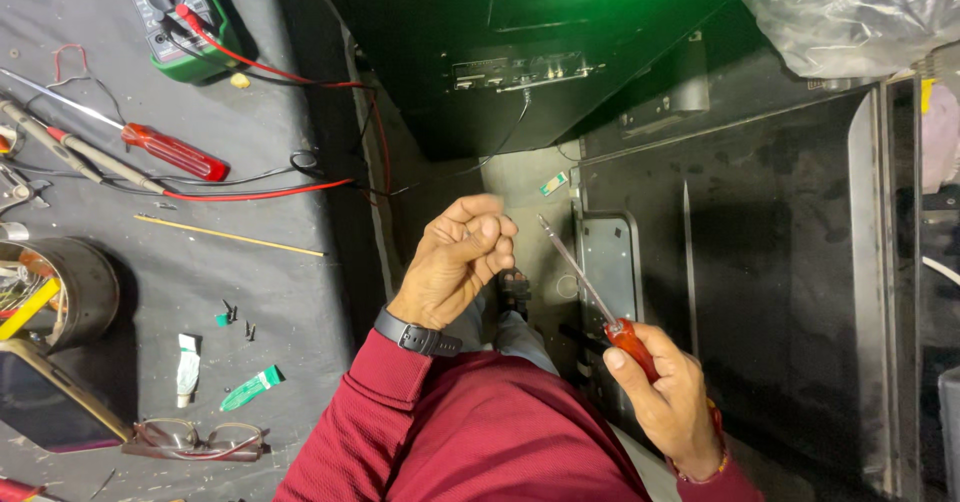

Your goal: The person uses a screwdriver to remove and reinsert screws into the back panel of a black electronic device. They repeatedly pick up screws from the workbench and tighten them into place while the device remains powered on.

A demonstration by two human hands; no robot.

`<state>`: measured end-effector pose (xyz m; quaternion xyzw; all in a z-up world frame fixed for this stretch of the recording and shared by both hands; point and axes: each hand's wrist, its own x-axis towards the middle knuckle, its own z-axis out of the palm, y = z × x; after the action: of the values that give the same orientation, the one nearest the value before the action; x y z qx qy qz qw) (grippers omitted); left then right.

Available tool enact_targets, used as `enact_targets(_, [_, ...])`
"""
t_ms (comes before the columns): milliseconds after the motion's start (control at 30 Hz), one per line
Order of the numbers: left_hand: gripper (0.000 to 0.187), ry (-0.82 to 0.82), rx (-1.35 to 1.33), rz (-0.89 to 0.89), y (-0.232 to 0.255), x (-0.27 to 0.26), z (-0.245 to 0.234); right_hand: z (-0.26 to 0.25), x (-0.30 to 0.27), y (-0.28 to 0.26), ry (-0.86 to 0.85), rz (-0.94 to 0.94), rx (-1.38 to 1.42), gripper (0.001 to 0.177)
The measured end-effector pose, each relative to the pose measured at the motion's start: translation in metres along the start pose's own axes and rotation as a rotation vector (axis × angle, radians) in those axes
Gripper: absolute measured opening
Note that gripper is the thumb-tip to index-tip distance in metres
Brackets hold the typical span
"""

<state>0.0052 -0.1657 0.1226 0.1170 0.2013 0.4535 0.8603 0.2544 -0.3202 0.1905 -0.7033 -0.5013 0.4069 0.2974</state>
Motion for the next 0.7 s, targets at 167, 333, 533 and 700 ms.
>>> enact_targets(167, [0.020,0.142,-0.074,-0.093,0.003,0.004,0.009,0.001,0.000,-0.005,0.015,0.007,-0.034,0.035])
enact_targets(333, [0.015,0.159,-0.094,-0.055,-0.004,0.007,0.014,0.003,-0.003,-0.018,0.096,-0.161,-0.092,0.045])
enact_targets(533, [0.019,0.239,-0.159,-0.025,-0.016,0.016,0.012,0.003,-0.001,-0.028,0.157,-0.186,-0.160,0.047])
enact_targets(700, [0.023,0.186,-0.175,-0.049,-0.020,0.019,0.012,0.002,-0.001,-0.031,0.164,-0.208,-0.163,0.045])
